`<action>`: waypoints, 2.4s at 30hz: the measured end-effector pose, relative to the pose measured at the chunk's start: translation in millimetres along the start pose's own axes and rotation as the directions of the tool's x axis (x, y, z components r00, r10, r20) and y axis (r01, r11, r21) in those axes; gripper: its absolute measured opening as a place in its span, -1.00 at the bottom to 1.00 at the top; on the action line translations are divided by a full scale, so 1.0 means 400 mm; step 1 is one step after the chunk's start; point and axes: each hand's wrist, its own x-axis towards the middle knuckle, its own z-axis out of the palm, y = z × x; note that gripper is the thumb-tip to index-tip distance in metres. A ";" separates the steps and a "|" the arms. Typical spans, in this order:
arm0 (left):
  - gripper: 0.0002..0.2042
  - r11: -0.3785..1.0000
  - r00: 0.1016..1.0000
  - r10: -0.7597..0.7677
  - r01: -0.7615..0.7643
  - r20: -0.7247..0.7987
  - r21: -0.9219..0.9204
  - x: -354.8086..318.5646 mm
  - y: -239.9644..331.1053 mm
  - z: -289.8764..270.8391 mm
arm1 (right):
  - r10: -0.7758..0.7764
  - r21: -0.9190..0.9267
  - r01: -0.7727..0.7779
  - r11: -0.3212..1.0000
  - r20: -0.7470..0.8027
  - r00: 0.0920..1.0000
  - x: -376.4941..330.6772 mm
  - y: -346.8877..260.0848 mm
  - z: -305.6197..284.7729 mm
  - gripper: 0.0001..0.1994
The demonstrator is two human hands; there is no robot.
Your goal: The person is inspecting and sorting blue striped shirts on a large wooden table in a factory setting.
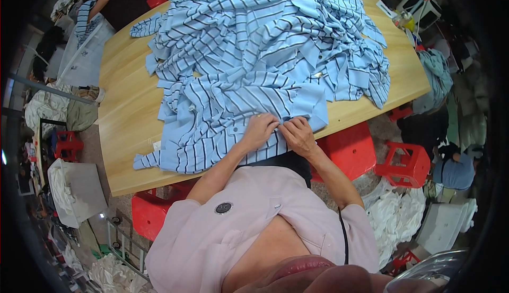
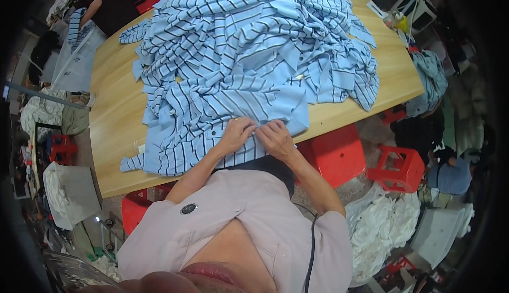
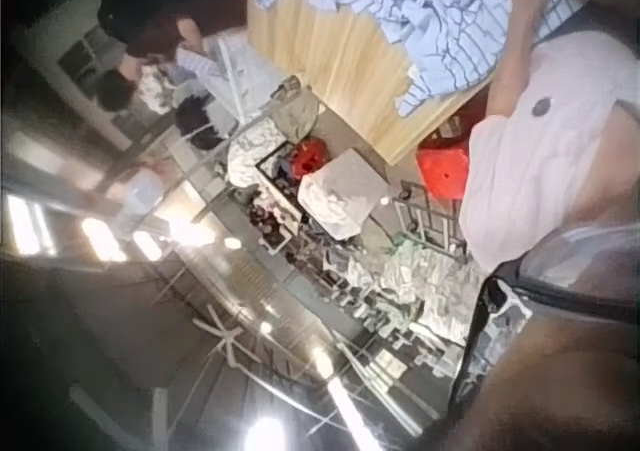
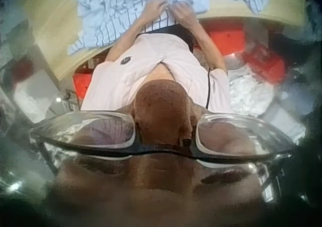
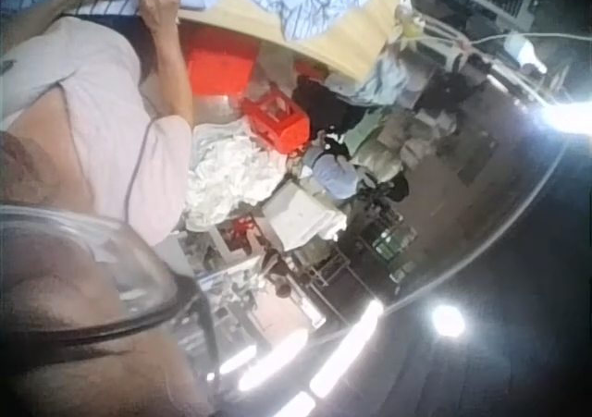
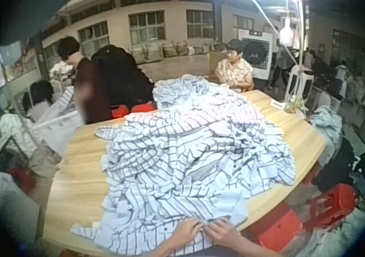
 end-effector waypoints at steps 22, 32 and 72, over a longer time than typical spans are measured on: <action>-0.82 0.984 0.988 0.021 0.006 0.150 -0.177 -0.003 -0.026 -0.027 | -0.002 0.090 -0.008 0.996 0.106 0.994 -0.006 0.020 0.014 -0.87; -0.88 0.984 0.995 0.101 -0.103 -0.026 -0.144 -0.012 -0.031 -0.010 | 0.295 0.304 -0.300 0.904 0.064 0.953 -0.015 0.019 0.043 -0.76; -0.89 1.000 0.987 0.005 -0.001 -0.160 0.026 0.062 0.052 0.080 | 0.332 0.014 -0.331 0.943 -0.063 0.941 -0.066 -0.033 -0.043 -0.69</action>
